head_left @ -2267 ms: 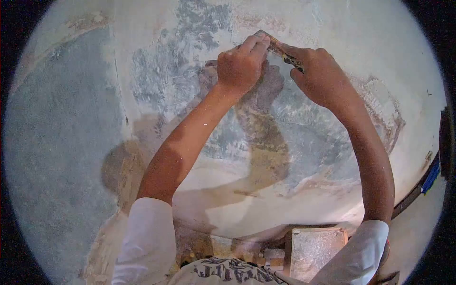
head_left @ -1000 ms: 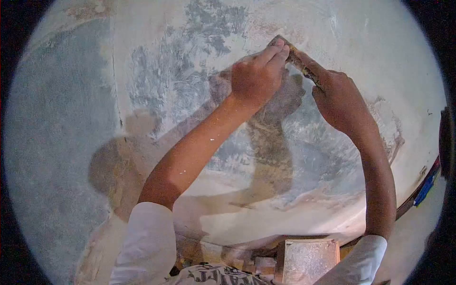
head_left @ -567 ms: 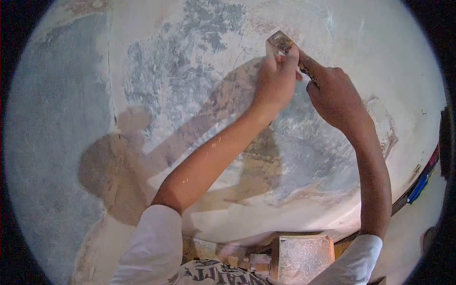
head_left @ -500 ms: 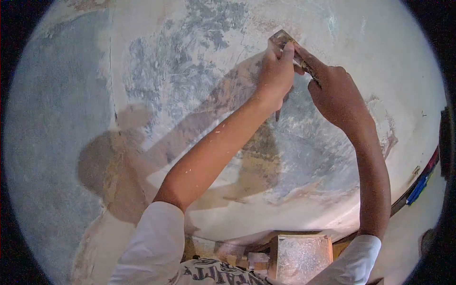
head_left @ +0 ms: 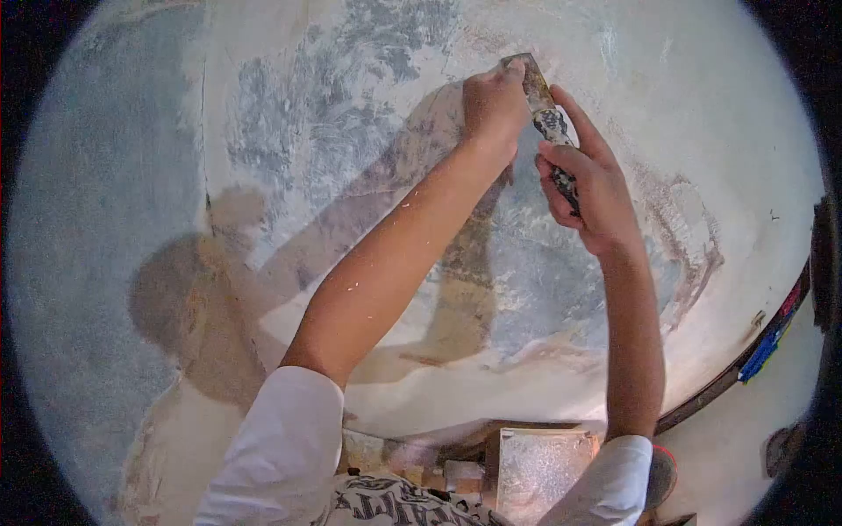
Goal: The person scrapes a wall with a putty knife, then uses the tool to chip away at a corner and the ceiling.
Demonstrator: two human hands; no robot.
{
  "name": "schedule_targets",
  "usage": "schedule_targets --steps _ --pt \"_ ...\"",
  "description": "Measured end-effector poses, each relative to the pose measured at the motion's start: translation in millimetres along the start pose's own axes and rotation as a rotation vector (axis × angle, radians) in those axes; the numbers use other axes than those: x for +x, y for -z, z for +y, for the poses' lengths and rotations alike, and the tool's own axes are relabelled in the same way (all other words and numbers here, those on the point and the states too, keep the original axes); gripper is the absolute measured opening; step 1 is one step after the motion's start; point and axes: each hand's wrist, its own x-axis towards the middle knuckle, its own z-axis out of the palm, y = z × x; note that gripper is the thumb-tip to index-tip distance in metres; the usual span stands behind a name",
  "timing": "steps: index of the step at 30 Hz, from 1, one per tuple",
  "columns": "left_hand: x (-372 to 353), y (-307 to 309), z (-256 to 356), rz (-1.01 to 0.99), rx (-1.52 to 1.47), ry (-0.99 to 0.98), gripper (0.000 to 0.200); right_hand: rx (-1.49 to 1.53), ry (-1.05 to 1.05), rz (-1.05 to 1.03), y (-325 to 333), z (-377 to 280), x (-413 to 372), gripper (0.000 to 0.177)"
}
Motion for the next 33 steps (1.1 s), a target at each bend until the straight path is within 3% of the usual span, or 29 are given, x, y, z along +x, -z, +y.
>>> schedule_targets --steps 3,7,10,12,15,18,21,25,28,31,33 --pt "8.4 1.9 -9.3 0.007 0.001 -0.037 0.033 -0.16 0.171 0.058 -11.6 24.5 0.4 0.064" --pt "4.4 5.4 -1.3 0.047 0.2 -0.082 0.039 -0.107 0.03 0.108 -15.1 9.3 -3.5 0.063" --pt "-6.3 1.5 19.9 0.093 0.325 -0.067 0.041 -0.051 0.15 0.1 -22.5 10.7 5.7 0.063" --pt "-5.0 7.4 21.0 0.092 0.396 -0.103 0.04 -0.044 0.099 0.082 -24.9 8.8 -3.8 0.064" --pt "-1.4 13.9 14.4 0.045 0.372 -0.178 0.04 -0.027 0.088 0.061 -26.4 7.2 3.9 0.064" --pt "3.7 7.0 34.2 0.128 0.384 -0.082 0.041 0.024 0.096 0.091 -36.7 9.9 9.1 0.065" --pt "-3.2 14.6 33.0 0.084 0.457 -0.053 0.042 0.07 0.054 0.102 -37.1 5.6 1.9 0.065" --pt "0.2 19.9 14.1 0.074 0.389 -0.103 0.041 0.01 0.065 0.081 -31.1 19.9 0.6 0.064" --pt "4.5 25.5 11.1 0.059 0.417 -0.116 0.042 -0.116 0.083 0.077 -34.6 22.4 -3.1 0.064" --pt "3.6 33.5 2.9 0.079 0.486 -0.122 0.044 -0.516 0.342 0.13 -24.6 43.2 -0.3 0.062" --pt "2.0 36.4 -2.1 0.067 0.458 -0.153 0.047 -0.968 0.476 0.283 -28.5 43.7 -5.7 0.059"
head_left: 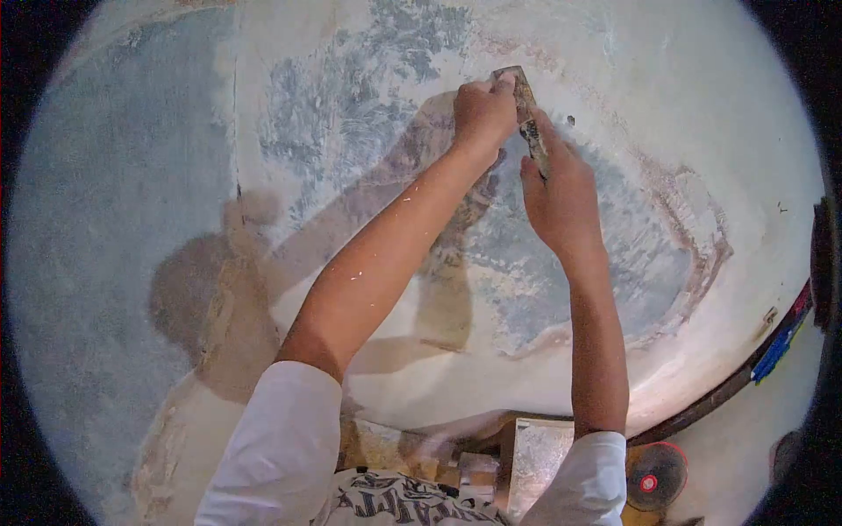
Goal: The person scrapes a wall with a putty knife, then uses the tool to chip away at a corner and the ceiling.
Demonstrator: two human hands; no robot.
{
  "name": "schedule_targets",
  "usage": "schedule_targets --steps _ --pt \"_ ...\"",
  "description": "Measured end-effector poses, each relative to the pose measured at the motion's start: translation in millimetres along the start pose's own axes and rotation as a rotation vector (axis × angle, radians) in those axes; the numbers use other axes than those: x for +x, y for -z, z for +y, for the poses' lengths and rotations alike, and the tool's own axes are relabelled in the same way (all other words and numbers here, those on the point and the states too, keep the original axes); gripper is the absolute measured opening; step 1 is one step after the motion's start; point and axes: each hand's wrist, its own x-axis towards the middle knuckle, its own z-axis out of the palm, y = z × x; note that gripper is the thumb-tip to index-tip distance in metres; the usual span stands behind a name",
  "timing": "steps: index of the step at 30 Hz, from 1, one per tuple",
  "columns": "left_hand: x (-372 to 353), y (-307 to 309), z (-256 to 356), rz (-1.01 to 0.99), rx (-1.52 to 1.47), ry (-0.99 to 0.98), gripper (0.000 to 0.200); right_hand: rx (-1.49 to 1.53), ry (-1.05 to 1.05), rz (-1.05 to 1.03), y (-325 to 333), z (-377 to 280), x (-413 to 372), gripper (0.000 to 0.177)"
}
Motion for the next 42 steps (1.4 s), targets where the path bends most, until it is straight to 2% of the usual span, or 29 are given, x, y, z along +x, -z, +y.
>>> schedule_targets --steps 1,2,4,5,8,9,12,16,18,21,24,31,33,36,39,40,42 --pt "-5.0 1.4 4.3 -0.023 -0.022 0.027 0.047 -0.234 0.062 0.05 0.9 -4.8 -4.0 0.058" --pt "-8.9 3.8 9.2 -0.047 -0.045 0.051 0.047 -0.258 -0.003 -0.01 2.5 -12.6 -4.8 0.058" --pt "-0.6 6.5 6.3 0.013 0.12 -0.035 0.046 -0.305 -0.131 -0.118 8.5 -35.8 4.3 0.058" --pt "3.1 7.2 4.7 0.042 0.2 -0.079 0.045 -0.24 -0.115 -0.136 5.4 -36.1 9.6 0.057" --pt "-2.3 27.7 25.8 0.066 0.156 -0.067 0.044 -0.078 -0.091 -0.166 -4.9 -35.7 19.8 0.056" --pt "9.2 30.2 17.0 0.017 0.154 -0.034 0.044 -0.042 -0.097 -0.156 -7.0 -41.2 19.9 0.055" --pt "28.2 28.1 -0.4 -0.024 0.212 -0.1 0.042 -0.018 -0.096 -0.11 -10.3 -48.3 21.2 0.053" --pt "29.1 20.0 9.6 -0.079 0.074 0.032 0.04 -0.028 0.029 0.042 -17.7 -40.3 26.0 0.054" --pt "8.2 27.2 29.3 -0.108 0.036 0.051 0.039 -0.068 -0.025 0.01 -17.8 -44.9 21.9 0.054" --pt "6.6 24.6 10.9 -0.151 -0.02 0.011 0.04 -0.083 -0.164 -0.057 -15.3 -61.2 18.4 0.047" --pt "9.5 23.2 16.4 -0.073 0.126 -0.081 0.041 -0.064 -0.2 -0.057 -17.0 -64.8 26.8 0.04" --pt "4.6 19.2 33.1 0.03 0.226 -0.02 0.033 -0.036 -0.062 -0.043 -9.0 -49.4 29.5 0.034" --pt "8.8 11.2 31.6 0.077 0.288 0.019 0.033 -0.046 -0.061 -0.066 -4.4 -47.3 35.3 0.034" --pt "14.6 4.8 21.4 0.017 0.167 0.025 0.034 -0.051 -0.069 -0.024 -9.6 -43.0 26.7 0.036" --pt "-14.8 26.9 53.2 0.036 0.263 -0.1 0.034 -0.06 -0.134 -0.02 -14.5 -53.1 21.5 0.038" --pt "-3.9 20.1 42.6 0.067 0.262 -0.1 0.034 -0.063 -0.165 -0.029 -14.1 -55.5 24.7 0.039" --pt "12.2 7.2 23.5 0.126 0.26 -0.081 0.035 -0.039 -0.094 -0.025 -9.7 -47.5 31.3 0.039"
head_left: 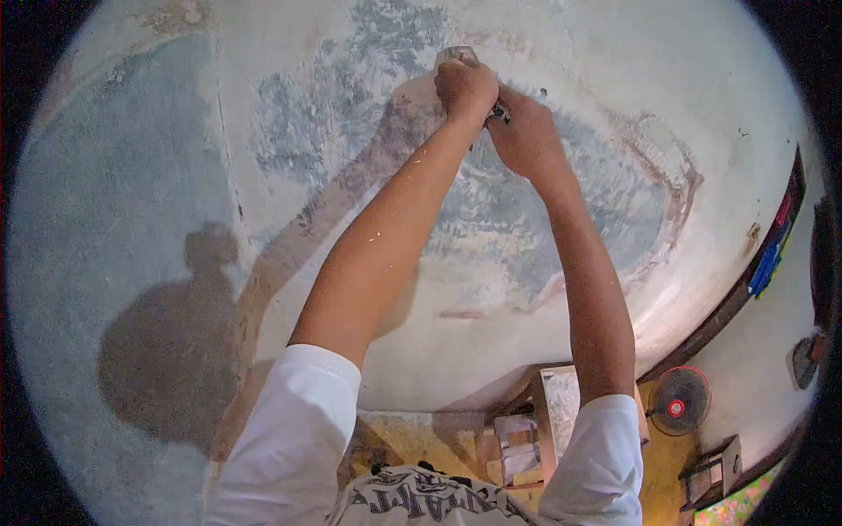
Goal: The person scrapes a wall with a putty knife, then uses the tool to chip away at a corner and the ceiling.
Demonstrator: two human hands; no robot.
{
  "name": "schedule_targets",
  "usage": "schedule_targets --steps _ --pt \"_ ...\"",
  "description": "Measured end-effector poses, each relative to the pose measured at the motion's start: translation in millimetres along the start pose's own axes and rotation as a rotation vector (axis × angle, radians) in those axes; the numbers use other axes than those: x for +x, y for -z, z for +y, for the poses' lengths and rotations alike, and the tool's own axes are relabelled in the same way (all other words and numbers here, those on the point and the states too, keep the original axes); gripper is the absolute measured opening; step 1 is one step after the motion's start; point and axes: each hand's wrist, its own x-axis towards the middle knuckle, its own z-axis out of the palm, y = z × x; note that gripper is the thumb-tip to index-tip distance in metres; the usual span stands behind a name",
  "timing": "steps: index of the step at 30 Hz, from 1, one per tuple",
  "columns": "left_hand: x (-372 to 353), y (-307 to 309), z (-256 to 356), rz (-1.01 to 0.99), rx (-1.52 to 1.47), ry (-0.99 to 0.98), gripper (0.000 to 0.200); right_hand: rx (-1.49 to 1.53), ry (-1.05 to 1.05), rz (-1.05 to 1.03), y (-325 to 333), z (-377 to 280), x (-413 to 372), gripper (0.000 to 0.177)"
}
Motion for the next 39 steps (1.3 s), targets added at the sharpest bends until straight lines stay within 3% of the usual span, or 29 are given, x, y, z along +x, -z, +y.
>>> schedule_targets --steps 6,9,18,20,25,28,35,39 --pt "1.9 0.8 -10.3 -0.096 -0.036 0.016 0.032 0.048 -0.047 -0.001 -3.6 -0.9 -10.4 0.038" --pt "4.6 -5.7 -2.6 0.022 0.138 -0.009 0.032 0.042 0.011 -0.013 1.2 4.2 -0.4 0.038" --pt "-12.8 0.3 7.8 0.042 0.018 0.05 0.032 0.052 0.01 -0.009 -4.7 16.5 -4.7 0.04" --pt "-8.9 1.0 3.7 -0.034 -0.01 0.058 0.036 0.059 0.002 -0.011 -1.6 16.5 -7.4 0.041" --pt "-2.0 1.2 8.5 0.016 0.119 -0.071 0.038 0.018 0.022 -0.11 -1.2 19.8 3.1 0.044" --pt "-11.0 1.2 0.8 -0.013 0.07 -0.034 0.036 0.087 -0.065 -0.041 -2.1 12.2 -14.1 0.043" --pt "32.2 -15.2 9.9 0.011 0.013 -0.049 0.037 0.085 0.09 0.053 2.4 17.7 24.7 0.043" --pt "-6.9 8.4 11.1 0.001 0.137 -0.086 0.036 0.089 0.054 -0.024 -5.1 22.3 1.1 0.044"
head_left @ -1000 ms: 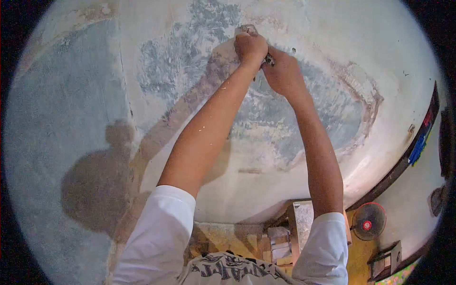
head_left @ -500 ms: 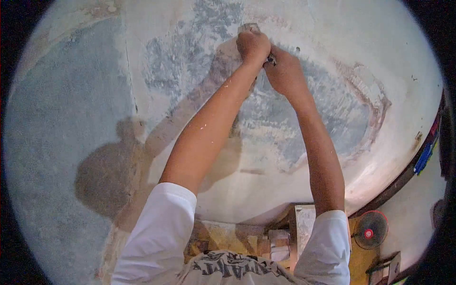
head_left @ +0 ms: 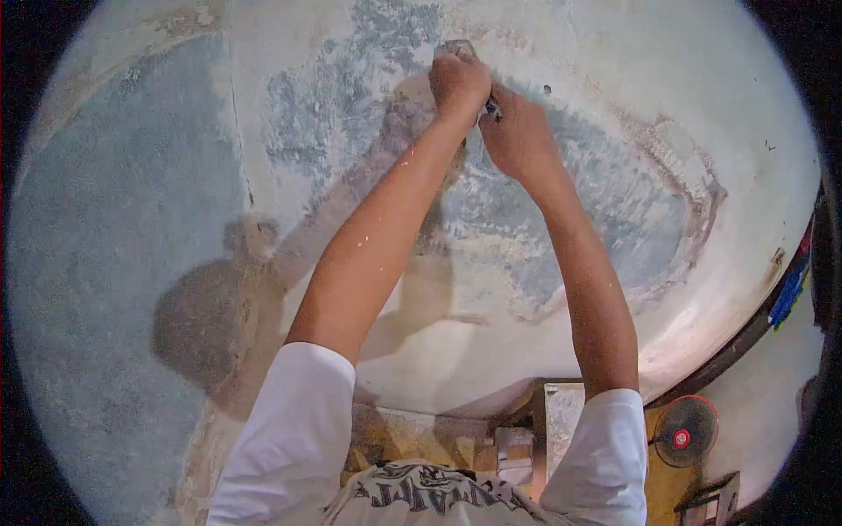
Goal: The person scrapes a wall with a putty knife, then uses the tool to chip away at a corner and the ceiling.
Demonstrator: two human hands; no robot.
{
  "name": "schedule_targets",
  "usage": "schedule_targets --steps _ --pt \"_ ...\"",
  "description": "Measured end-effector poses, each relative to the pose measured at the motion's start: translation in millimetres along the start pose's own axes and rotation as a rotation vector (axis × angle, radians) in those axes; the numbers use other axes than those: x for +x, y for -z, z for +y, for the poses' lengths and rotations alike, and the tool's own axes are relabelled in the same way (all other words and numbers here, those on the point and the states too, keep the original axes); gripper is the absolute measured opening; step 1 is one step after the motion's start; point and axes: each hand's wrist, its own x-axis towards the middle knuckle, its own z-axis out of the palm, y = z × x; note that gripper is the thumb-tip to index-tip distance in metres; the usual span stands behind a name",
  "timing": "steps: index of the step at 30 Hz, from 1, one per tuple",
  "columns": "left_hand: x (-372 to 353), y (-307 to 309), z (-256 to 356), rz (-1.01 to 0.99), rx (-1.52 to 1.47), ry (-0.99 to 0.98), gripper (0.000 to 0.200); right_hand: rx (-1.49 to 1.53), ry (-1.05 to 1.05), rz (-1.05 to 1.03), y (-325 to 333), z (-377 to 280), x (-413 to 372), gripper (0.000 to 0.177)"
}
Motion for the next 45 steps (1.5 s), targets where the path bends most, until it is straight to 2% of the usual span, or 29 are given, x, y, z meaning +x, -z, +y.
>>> schedule_targets --steps 1,4,8,14,17,20,23,26,33,36,40,43,45 --pt "-5.4 -0.5 -4.2 0.005 -0.011 0.006 0.036 -0.019 -0.034 -0.035 -1.5 1.6 -5.9 0.044" --pt "-1.4 -3.5 10.7 0.006 -0.08 0.061 0.035 0.031 0.061 0.064 8.0 -0.6 -5.5 0.045" --pt "-5.7 -15.2 -12.1 0.076 -0.103 0.034 0.033 -0.005 -0.042 0.013 2.3 1.2 -15.0 0.046" --pt "19.0 -16.1 -8.4 -0.018 -0.063 0.047 0.04 0.012 -0.014 0.044 3.0 -0.7 5.5 0.047" --pt "10.1 -18.1 -16.4 -0.041 -0.192 0.019 0.039 -0.031 -0.038 -0.025 11.4 -5.8 0.1 0.048" --pt "-5.9 -14.3 -1.5 0.021 -0.254 0.085 0.038 -0.092 -0.003 -0.039 18.8 -0.9 2.6 0.05" --pt "12.6 -20.6 2.9 0.0 -0.312 0.124 0.038 -0.085 0.046 0.007 20.3 3.1 12.8 0.051" --pt "-9.2 -19.7 1.6 0.08 -0.349 0.053 0.039 -0.103 0.075 -0.035 24.4 8.9 7.4 0.052" --pt "-8.6 -21.7 -1.1 -0.002 -0.461 0.188 0.042 -0.179 0.083 -0.074 27.2 13.0 4.8 0.053" --pt "-16.4 -29.8 -8.5 0.077 -0.465 0.085 0.042 -0.163 0.079 -0.082 27.6 19.8 4.1 0.053" --pt "7.4 -23.8 -2.0 0.12 -0.338 0.069 0.045 -0.209 0.073 -0.075 27.7 6.6 16.5 0.045" --pt "-5.7 -9.4 6.9 0.004 -0.413 0.112 0.044 -0.219 0.113 -0.06 23.7 12.6 15.1 0.043" --pt "-10.9 -19.0 0.8 0.02 -0.524 0.1 0.043 -0.209 0.094 -0.098 31.2 13.5 10.3 0.048"
